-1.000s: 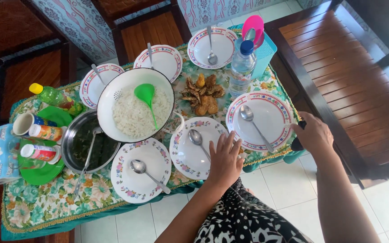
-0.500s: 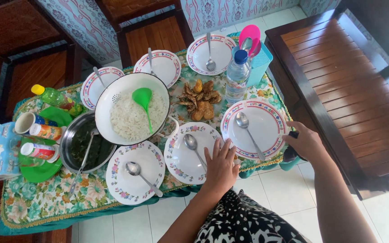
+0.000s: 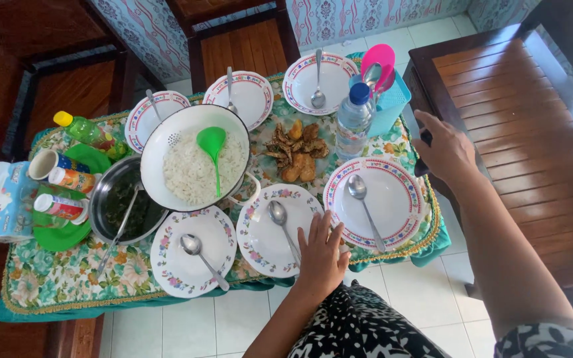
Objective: The person sets a dining table for a meal by arranging plates, bowls, and spoons around a central serving bowl of rice and a pot of soup. They also place a plate of fried food on the table and adjust the positions of several items to complete the table setting.
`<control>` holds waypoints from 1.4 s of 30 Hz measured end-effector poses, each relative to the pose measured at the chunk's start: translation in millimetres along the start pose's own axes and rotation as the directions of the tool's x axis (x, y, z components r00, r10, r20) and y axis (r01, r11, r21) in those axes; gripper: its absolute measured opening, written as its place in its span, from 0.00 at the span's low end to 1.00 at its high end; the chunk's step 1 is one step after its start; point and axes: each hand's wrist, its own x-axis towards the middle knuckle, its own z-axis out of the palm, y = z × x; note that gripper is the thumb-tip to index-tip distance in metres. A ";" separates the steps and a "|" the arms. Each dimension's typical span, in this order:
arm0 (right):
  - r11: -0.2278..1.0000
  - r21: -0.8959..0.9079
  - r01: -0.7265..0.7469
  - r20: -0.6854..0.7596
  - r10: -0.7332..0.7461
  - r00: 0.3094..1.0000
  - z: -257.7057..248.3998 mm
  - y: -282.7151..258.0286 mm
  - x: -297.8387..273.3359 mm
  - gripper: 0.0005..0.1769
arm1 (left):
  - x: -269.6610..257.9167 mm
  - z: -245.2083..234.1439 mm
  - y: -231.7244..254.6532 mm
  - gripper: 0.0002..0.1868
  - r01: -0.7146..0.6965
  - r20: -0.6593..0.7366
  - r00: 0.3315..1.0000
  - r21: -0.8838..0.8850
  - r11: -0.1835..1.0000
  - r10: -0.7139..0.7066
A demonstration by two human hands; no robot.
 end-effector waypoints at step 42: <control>0.896 0.286 0.341 -0.091 -0.329 0.940 -17.1 -105.1 43.5 0.35 | 79.2 -19.6 -14.2 0.32 0.086 0.163 0.984 -0.070 0.994 -0.074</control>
